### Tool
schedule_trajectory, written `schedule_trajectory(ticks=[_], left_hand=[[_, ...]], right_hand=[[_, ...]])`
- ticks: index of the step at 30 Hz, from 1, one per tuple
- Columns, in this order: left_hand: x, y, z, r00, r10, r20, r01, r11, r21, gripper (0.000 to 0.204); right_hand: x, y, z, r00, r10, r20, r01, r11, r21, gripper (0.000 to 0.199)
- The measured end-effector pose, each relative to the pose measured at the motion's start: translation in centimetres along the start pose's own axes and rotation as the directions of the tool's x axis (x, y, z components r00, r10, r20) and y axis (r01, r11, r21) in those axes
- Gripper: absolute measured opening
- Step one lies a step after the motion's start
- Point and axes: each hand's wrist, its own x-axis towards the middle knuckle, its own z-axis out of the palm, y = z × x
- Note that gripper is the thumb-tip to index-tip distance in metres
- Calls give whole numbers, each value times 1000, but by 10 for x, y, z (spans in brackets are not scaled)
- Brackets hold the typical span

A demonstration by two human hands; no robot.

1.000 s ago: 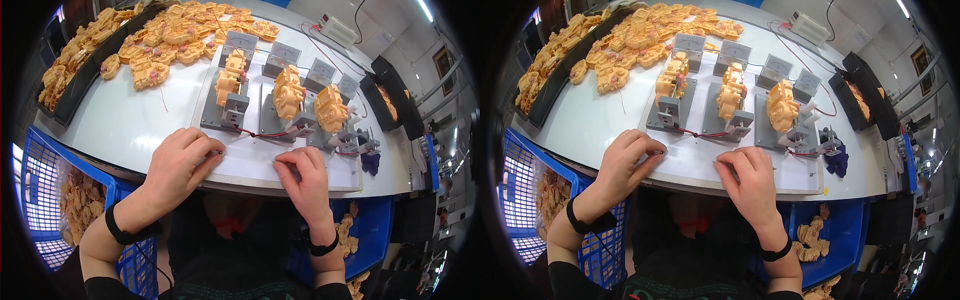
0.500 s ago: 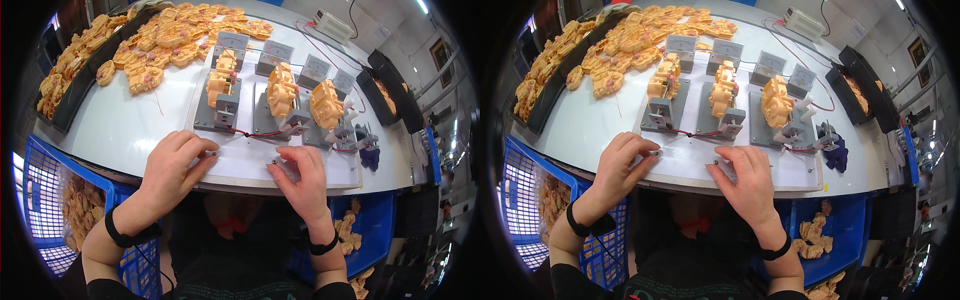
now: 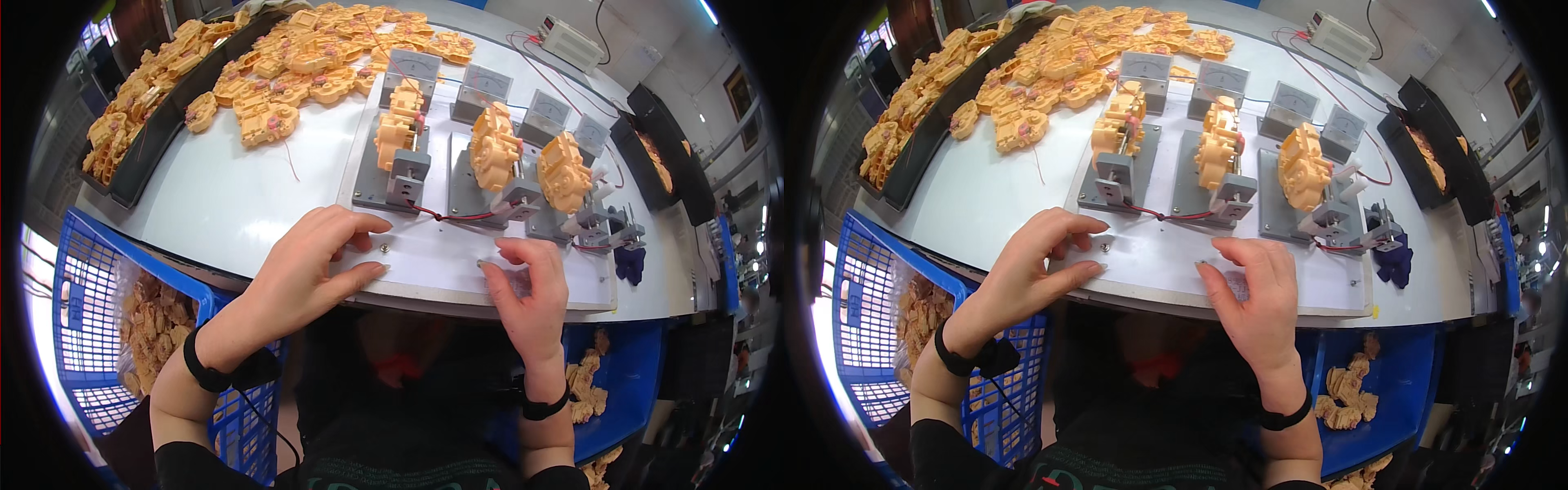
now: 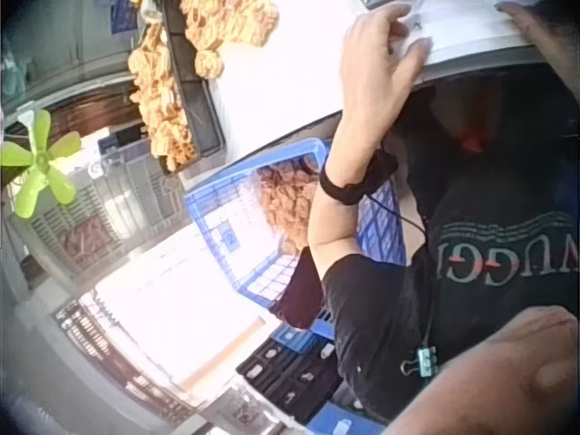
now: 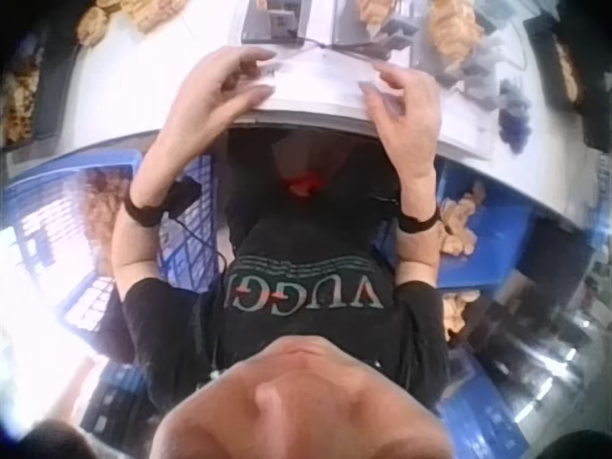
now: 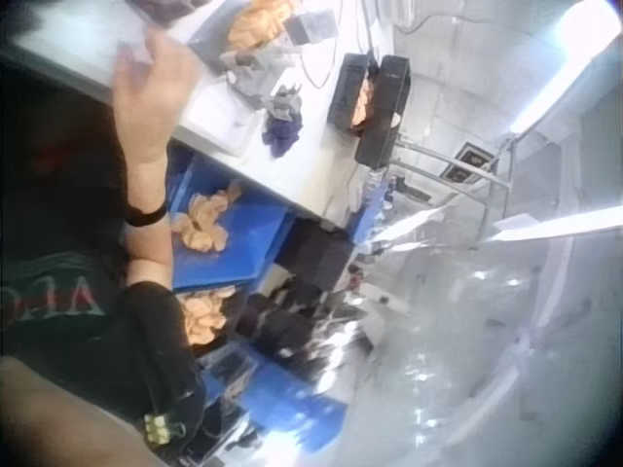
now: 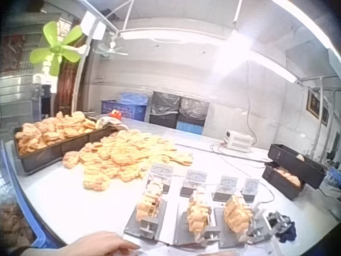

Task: Testing and sorting plastic components using a multi-station electrical test jig in a factory environment.

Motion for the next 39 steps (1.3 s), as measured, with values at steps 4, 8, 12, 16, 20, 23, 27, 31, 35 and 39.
schedule_trajectory(ticks=[4, 8, 12, 16, 20, 23, 27, 31, 35, 39], left_hand=[[1, 0, -5, 999, -18, 47, 19, 1000, -22, 36], [1, 0, -4, 998, -27, 52, 27, 1000, -13, 35], [1, -1, 0, 1000, 5, 3, -5, 1000, 19, 32], [2, -6, 8, 995, 67, -69, -60, 994, 92, 25], [4, -4, 10, 992, 87, -87, -76, 990, 115, 18], [4, -3, 11, 991, 76, -111, -64, 993, 104, 12], [5, -4, 12, 990, 84, -116, -68, 989, 130, 9], [5, -5, 12, 989, 87, -120, -71, 989, 130, 9], [5, -4, 12, 990, 82, -119, -67, 990, 125, 9], [7, -3, 12, 990, 66, -121, -50, 989, 136, 7]], right_hand=[[1, 0, -1, 1000, 3, -7, -3, 1000, 14, 29], [0, 0, 1, 1000, 16, -7, -15, 1000, 16, 29], [0, 0, -1, 1000, -2, -10, 2, 1000, 16, 28], [-1, 0, 0, 1000, -12, -17, 12, 1000, 15, 27], [-1, 1, -1, 999, -24, -23, 24, 1000, 4, 28], [0, 1, -1, 999, -29, -34, 29, 1000, 4, 28], [0, 2, 0, 998, -38, -45, 38, 999, 5, 28], [1, 2, 1, 997, -51, -53, 51, 999, 3, 26], [1, 1, 1, 997, -66, -49, 65, 997, -32, 22], [1, 0, 2, 997, -62, -44, 60, 997, -43, 19]])
